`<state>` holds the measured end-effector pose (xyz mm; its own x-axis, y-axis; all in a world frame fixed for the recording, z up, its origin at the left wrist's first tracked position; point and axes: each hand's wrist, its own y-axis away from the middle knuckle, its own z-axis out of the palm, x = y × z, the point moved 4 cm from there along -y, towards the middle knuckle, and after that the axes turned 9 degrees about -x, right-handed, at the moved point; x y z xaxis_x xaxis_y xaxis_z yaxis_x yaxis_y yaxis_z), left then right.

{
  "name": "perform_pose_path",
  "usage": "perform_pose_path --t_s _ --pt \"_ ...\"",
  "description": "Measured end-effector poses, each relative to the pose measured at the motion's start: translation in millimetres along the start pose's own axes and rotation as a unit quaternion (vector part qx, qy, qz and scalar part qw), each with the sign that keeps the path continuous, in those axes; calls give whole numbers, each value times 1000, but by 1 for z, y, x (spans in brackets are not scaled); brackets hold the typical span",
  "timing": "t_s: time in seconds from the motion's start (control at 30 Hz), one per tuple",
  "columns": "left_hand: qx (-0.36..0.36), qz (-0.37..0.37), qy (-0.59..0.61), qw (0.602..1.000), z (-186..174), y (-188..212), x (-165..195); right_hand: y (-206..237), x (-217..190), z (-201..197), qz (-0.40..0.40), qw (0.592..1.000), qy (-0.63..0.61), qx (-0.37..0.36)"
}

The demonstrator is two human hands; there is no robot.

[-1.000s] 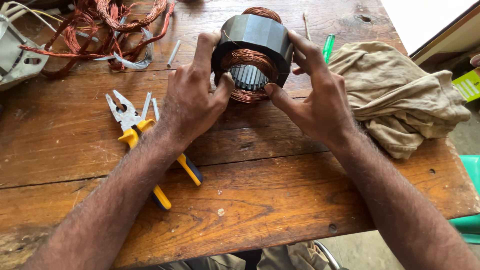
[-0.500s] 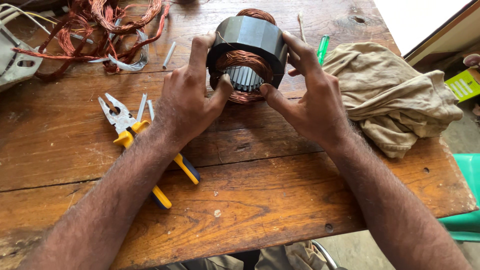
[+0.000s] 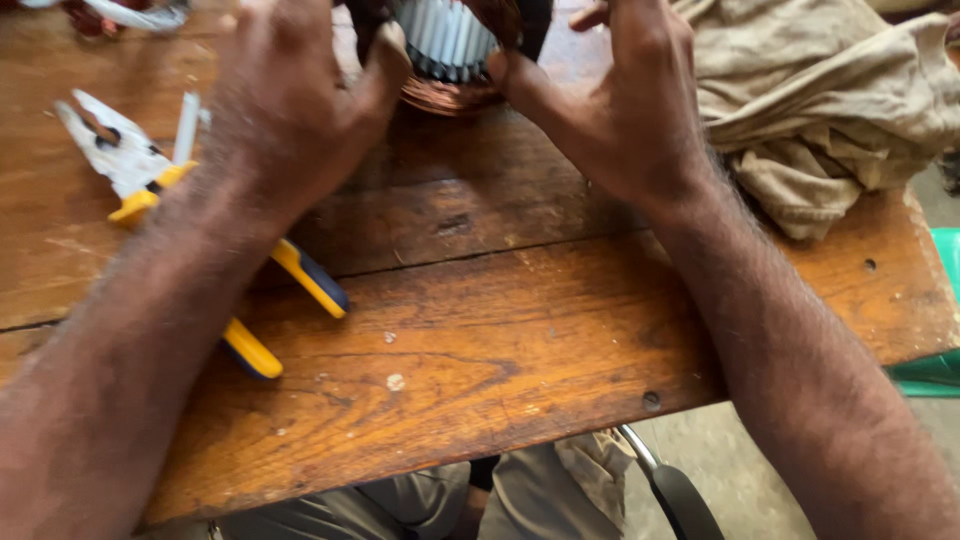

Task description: The person holds a motor stator and uses a screwdriver to adjust and inspect the copper windings. They rotate the stator to view different sides and use the tool to push and align the wires within the slots.

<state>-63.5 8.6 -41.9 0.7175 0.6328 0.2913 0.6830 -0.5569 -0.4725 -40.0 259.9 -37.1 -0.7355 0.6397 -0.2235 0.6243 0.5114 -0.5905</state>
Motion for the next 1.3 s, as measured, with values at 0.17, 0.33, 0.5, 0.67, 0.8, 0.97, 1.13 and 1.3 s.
perform_pose_path --t_s 0.17,0.33,0.5,0.67,0.8,0.97,1.13,1.3 --pt "69 32 -127 989 -10 -9 15 -6 2 2 -12 999 -34 11" --pt "2 -234 54 971 13 -33 7 -13 -9 -9 7 998 -62 16" --pt "237 -196 34 951 11 -50 25 -13 -18 -15 60 997 -45 16" --pt "270 -212 39 938 -1 -46 49 -13 -22 -18 88 995 -38 17" --pt "282 -283 76 914 -5 -51 62 -14 -24 -20 73 996 -32 37" --pt "307 -315 149 886 -6 -54 69 -15 -28 -24 80 995 -39 36" --pt "361 -309 112 873 -11 -58 75 -18 -35 -29 105 993 -49 29" --pt "358 -293 111 879 -13 -58 75 -21 -40 -32 125 990 -58 31"
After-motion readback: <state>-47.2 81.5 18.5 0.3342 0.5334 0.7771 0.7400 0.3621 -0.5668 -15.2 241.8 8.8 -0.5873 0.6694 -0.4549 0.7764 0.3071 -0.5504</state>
